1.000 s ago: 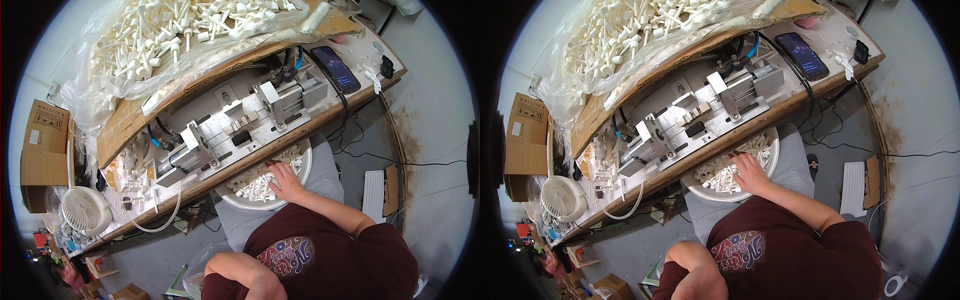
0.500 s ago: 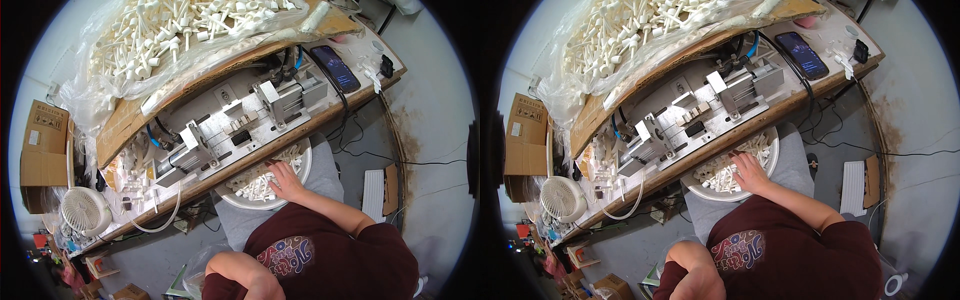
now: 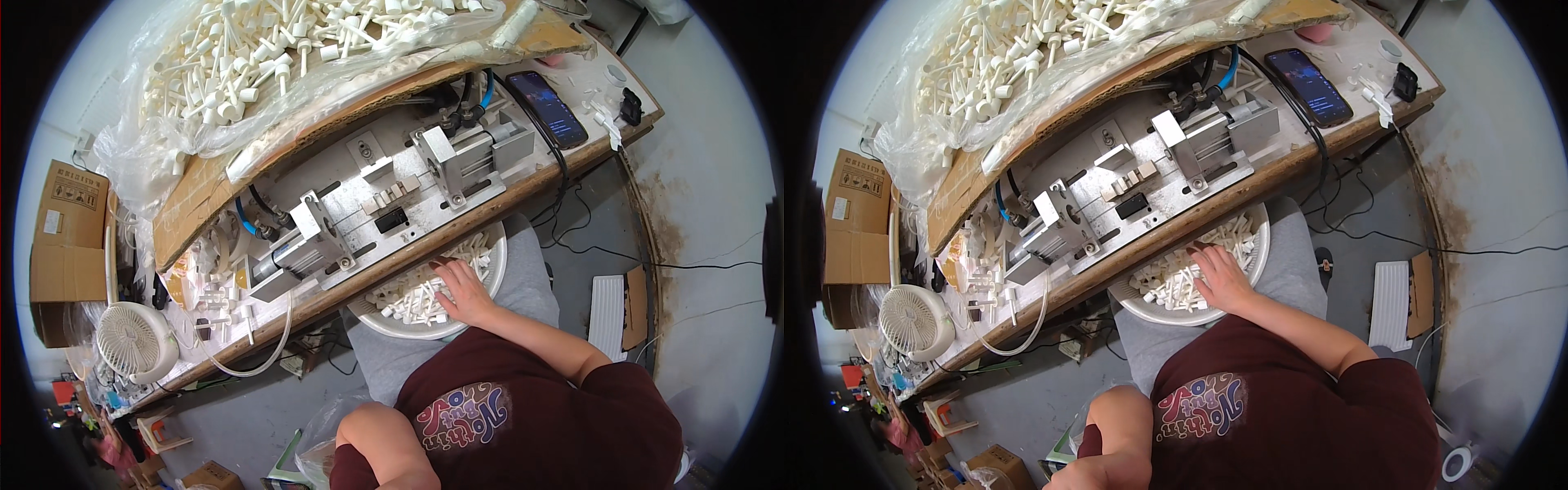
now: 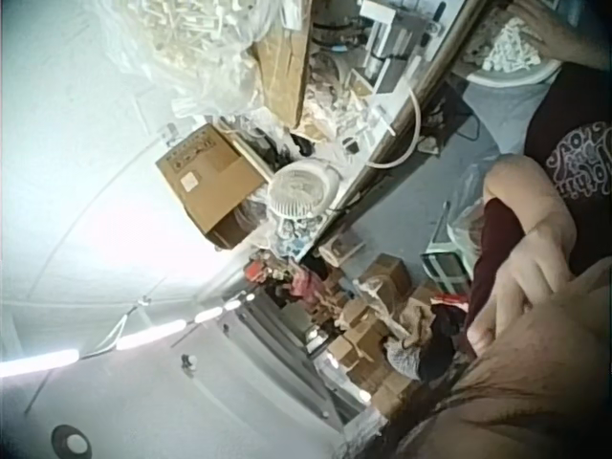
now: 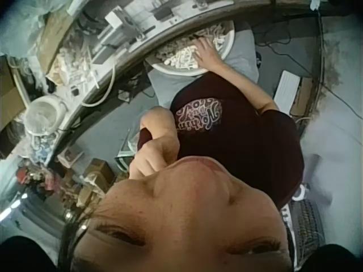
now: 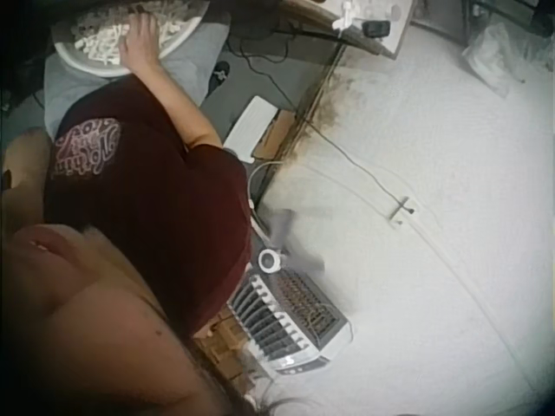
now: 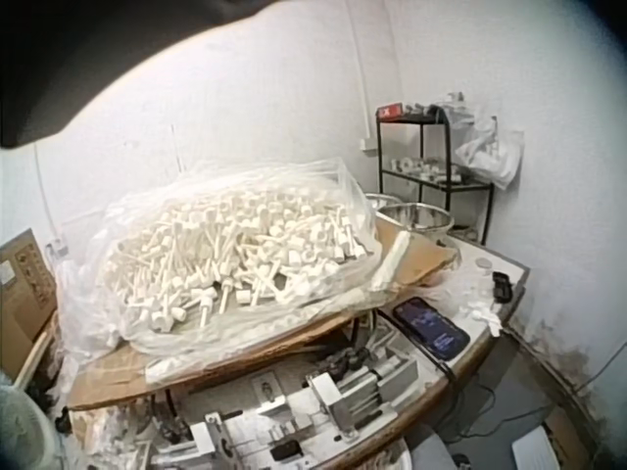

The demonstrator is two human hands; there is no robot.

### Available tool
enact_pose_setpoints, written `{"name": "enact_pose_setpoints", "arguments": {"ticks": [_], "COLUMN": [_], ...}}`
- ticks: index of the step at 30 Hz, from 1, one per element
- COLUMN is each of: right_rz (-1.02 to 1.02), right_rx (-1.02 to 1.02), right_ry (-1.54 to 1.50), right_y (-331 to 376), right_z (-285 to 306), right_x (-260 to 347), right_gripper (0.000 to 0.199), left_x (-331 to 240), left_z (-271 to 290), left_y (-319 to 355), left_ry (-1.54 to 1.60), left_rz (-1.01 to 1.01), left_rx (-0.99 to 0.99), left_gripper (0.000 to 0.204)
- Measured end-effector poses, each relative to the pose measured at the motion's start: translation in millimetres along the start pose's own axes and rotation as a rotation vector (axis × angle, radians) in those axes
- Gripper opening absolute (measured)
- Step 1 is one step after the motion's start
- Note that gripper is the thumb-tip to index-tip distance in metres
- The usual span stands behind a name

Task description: Using a pneumatic assembly machine to join small white plastic components.

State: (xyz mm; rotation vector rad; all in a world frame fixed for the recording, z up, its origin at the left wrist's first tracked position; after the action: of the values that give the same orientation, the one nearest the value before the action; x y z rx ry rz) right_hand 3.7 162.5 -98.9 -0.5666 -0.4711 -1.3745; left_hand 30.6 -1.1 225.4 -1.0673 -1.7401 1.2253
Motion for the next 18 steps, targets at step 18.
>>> {"name": "enact_pose_setpoints", "arguments": {"ticks": [18], "right_rz": [0.000], "right_rx": [-0.015], "right_ry": [-0.008], "right_y": [0.1], "right_z": [-1.4], "right_x": [-2.8], "right_gripper": [0.049], "left_x": [6.1], "left_z": [4.4], "left_y": [1.4], "left_ry": [-0.052], "left_rz": [-0.028], "left_rx": [0.070], "left_gripper": [0.017]}}
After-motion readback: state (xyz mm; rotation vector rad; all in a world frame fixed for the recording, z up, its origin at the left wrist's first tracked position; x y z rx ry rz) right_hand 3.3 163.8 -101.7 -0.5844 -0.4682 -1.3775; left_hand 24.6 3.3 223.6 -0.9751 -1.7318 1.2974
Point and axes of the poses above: each hand's wrist, its own y-axis away from the middle knuckle, its own z-axis out of the back of the hand, x = y × z, the point moved 4 cm from there along -y, towards the middle knuckle, and after that the axes turned 10 degrees about x, right-handed, at the moved point
